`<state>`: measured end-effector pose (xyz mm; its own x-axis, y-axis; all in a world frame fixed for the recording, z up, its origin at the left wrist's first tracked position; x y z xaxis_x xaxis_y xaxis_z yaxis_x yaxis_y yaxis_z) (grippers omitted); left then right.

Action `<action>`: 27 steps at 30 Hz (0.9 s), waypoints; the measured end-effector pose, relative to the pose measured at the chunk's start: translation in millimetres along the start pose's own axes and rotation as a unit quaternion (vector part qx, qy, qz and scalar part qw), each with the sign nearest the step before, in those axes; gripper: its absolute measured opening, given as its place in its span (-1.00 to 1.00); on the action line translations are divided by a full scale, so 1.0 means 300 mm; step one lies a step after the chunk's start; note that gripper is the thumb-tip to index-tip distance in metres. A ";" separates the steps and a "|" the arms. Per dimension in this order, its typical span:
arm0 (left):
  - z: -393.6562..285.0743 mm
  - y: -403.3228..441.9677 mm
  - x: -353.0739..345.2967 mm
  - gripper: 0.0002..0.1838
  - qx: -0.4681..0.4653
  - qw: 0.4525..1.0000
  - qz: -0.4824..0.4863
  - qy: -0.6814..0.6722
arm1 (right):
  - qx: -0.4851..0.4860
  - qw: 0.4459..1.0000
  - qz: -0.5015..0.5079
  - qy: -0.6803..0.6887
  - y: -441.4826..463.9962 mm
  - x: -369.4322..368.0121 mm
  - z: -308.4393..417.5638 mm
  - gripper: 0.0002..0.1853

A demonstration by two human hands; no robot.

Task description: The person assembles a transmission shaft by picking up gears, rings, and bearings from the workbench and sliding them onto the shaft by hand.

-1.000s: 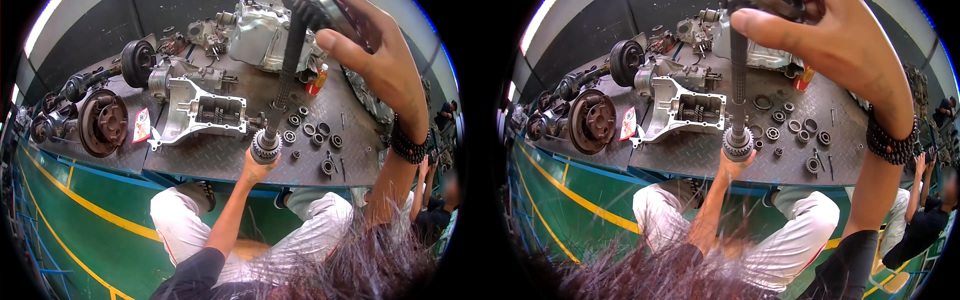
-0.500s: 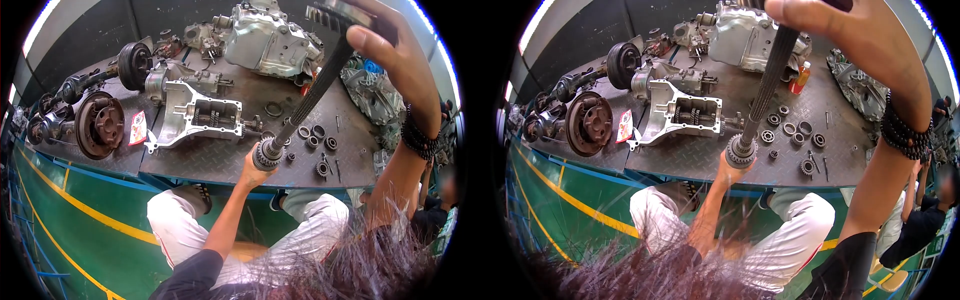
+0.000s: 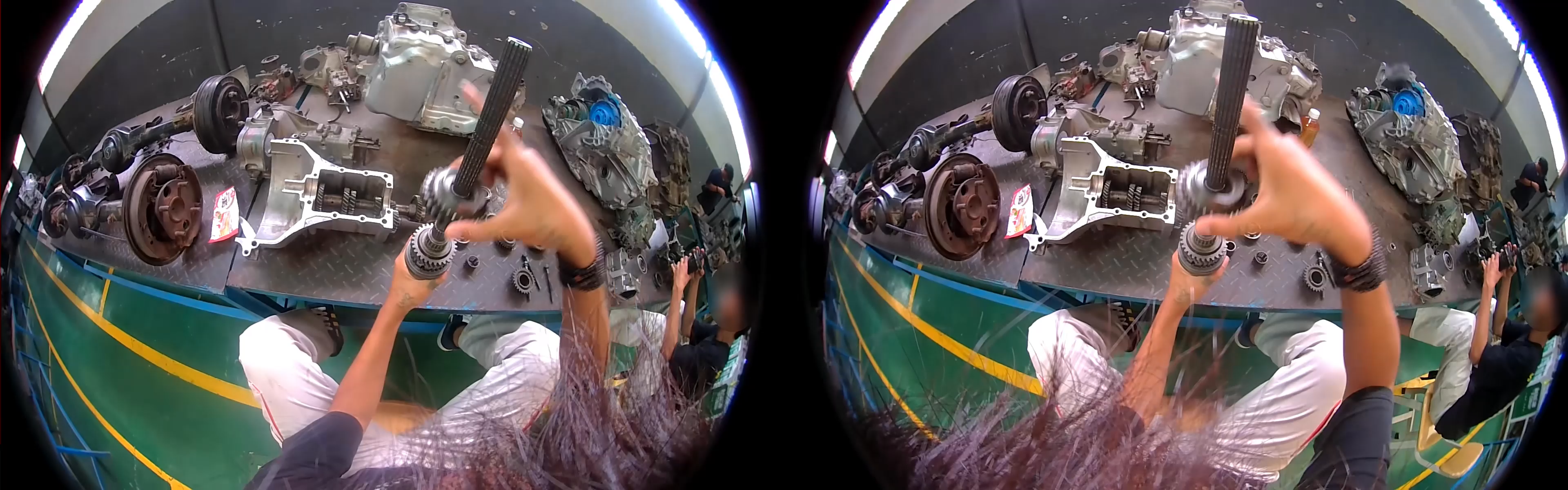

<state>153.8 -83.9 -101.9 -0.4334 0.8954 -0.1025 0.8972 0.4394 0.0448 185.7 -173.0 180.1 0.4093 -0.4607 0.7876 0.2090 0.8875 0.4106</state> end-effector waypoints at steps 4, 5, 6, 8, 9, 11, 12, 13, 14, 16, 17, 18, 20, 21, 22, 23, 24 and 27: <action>-0.013 -0.002 0.009 -0.27 0.008 1.000 0.002 -0.019 | 0.015 0.999 0.043 -0.019 -0.048 -0.154 -0.045 0.41; -0.015 -0.002 0.007 -0.26 -0.004 1.000 0.000 -0.026 | 0.025 0.998 0.043 -0.035 -0.057 -0.158 -0.052 0.40; -0.011 0.000 0.003 -0.25 -0.003 0.999 0.008 -0.035 | 0.036 0.997 0.042 -0.051 -0.068 -0.161 -0.060 0.40; -0.010 0.008 -0.007 -0.24 -0.003 0.998 0.029 -0.052 | 0.046 0.997 0.046 -0.035 -0.085 -0.173 -0.082 0.35; -0.020 0.005 -0.007 -0.24 0.000 0.998 0.027 -0.052 | 0.045 0.998 0.051 -0.002 -0.092 -0.185 -0.096 0.31; -0.040 -0.003 -0.004 -0.24 0.005 0.999 0.022 -0.049 | 0.046 0.994 0.036 0.088 -0.103 -0.204 -0.124 0.31; -0.043 -0.004 -0.006 -0.26 0.004 0.999 0.025 -0.045 | 0.044 0.993 0.038 0.107 -0.102 -0.211 -0.129 0.26; -0.047 -0.006 -0.005 -0.27 0.003 0.999 0.024 -0.046 | 0.042 0.990 0.039 0.126 -0.099 -0.216 -0.133 0.20; -0.053 -0.008 -0.005 -0.28 0.000 0.999 0.023 -0.046 | 0.039 0.988 0.038 0.143 -0.097 -0.220 -0.134 0.15; -0.054 -0.008 -0.004 -0.29 -0.004 0.999 0.021 -0.030 | 0.032 0.997 0.029 0.065 -0.095 -0.210 -0.127 -0.01; -0.046 -0.004 -0.003 -0.29 -0.004 1.000 0.019 -0.013 | 0.028 0.999 0.025 0.025 -0.093 -0.208 -0.122 -0.09; -0.047 -0.002 -0.005 -0.29 -0.005 1.000 0.017 0.003 | 0.032 0.999 0.008 0.038 -0.094 -0.215 -0.118 -0.11; -0.054 -0.002 -0.014 -0.28 -0.013 0.999 0.028 -0.042 | 0.038 0.997 -0.024 0.064 -0.103 -0.238 -0.117 -0.15; -0.060 -0.002 -0.016 -0.27 -0.018 0.997 0.034 -0.064 | 0.049 0.995 -0.042 0.072 -0.104 -0.240 -0.108 -0.19; -0.063 -0.003 -0.017 -0.26 -0.021 0.997 0.037 -0.068 | 0.060 0.993 -0.060 0.079 -0.107 -0.241 -0.098 -0.23; -0.066 -0.006 -0.016 -0.25 -0.024 0.996 0.040 -0.071 | 0.072 0.991 -0.077 0.087 -0.110 -0.243 -0.088 -0.27; -0.070 -0.008 -0.015 -0.24 -0.027 0.996 0.042 -0.076 | 0.065 0.989 -0.092 0.096 -0.115 -0.246 -0.092 -0.27; -0.080 -0.011 -0.011 -0.22 -0.033 0.998 0.036 -0.050 | 0.080 0.993 -0.050 0.072 -0.100 -0.240 -0.098 -0.26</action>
<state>150.1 -86.7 -77.9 -0.3548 0.9145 -0.1945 0.9166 0.3812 0.1202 176.0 -166.4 97.5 0.5186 -0.5307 0.6704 0.1150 0.8202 0.5604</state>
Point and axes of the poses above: each hand's wrist, its own y-axis towards the middle knuckle, its own x-axis out of the back of the hand, z = x × y, the point moved 9 cm from there along y, towards the middle knuckle, and after that the axes turned 14 degrees about x, right-handed, at the moved point
